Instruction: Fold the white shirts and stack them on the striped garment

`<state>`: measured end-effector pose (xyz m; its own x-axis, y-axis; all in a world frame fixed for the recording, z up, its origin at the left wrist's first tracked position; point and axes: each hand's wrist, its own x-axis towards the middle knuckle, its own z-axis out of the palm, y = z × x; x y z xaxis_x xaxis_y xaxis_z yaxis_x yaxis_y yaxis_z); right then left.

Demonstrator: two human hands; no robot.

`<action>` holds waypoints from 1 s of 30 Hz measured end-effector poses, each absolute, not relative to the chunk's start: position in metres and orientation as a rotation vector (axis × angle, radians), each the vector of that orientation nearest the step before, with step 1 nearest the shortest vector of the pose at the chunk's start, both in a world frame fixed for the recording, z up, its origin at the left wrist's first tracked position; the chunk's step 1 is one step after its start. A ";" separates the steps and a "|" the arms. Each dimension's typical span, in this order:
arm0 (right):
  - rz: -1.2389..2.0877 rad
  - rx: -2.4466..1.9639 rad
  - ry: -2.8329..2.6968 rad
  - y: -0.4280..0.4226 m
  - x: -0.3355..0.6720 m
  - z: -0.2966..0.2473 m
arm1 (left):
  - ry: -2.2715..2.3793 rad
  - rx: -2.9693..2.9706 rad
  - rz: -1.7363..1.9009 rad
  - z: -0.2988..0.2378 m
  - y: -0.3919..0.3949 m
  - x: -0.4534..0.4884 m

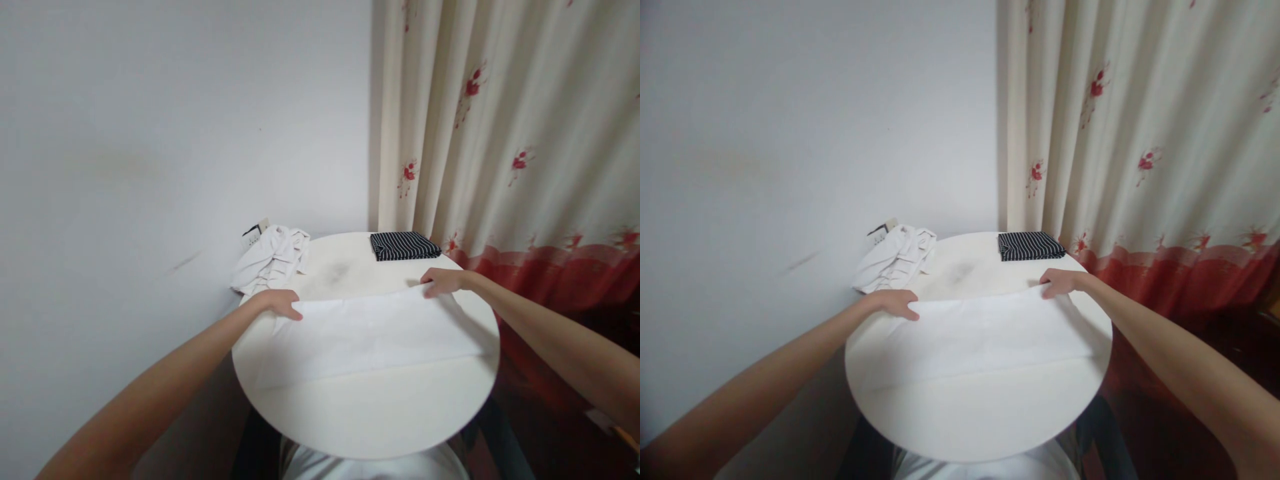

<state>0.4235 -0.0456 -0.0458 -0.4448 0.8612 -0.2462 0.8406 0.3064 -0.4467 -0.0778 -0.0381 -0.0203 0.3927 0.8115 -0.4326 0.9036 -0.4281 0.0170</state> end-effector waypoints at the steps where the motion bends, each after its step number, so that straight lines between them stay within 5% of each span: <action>1: 0.830 -1.651 -2.496 -0.046 0.423 -0.049 | 1.510 2.403 -0.540 -0.021 -0.038 -0.076; 7: 0.701 -1.505 -2.554 -0.052 0.429 -0.046 | 1.507 2.462 -0.404 -0.015 -0.041 -0.079; 17: -0.085 -1.356 -2.136 -0.081 0.451 0.025 | 1.753 2.703 0.801 0.057 -0.039 -0.110; 23: -0.338 -1.268 -2.241 -0.111 0.447 -0.025 | 1.472 2.985 0.454 -0.008 -0.076 -0.115; 30: 0.251 -1.163 -2.432 -0.147 0.459 -0.103 | 1.229 2.828 0.292 -0.079 -0.118 -0.144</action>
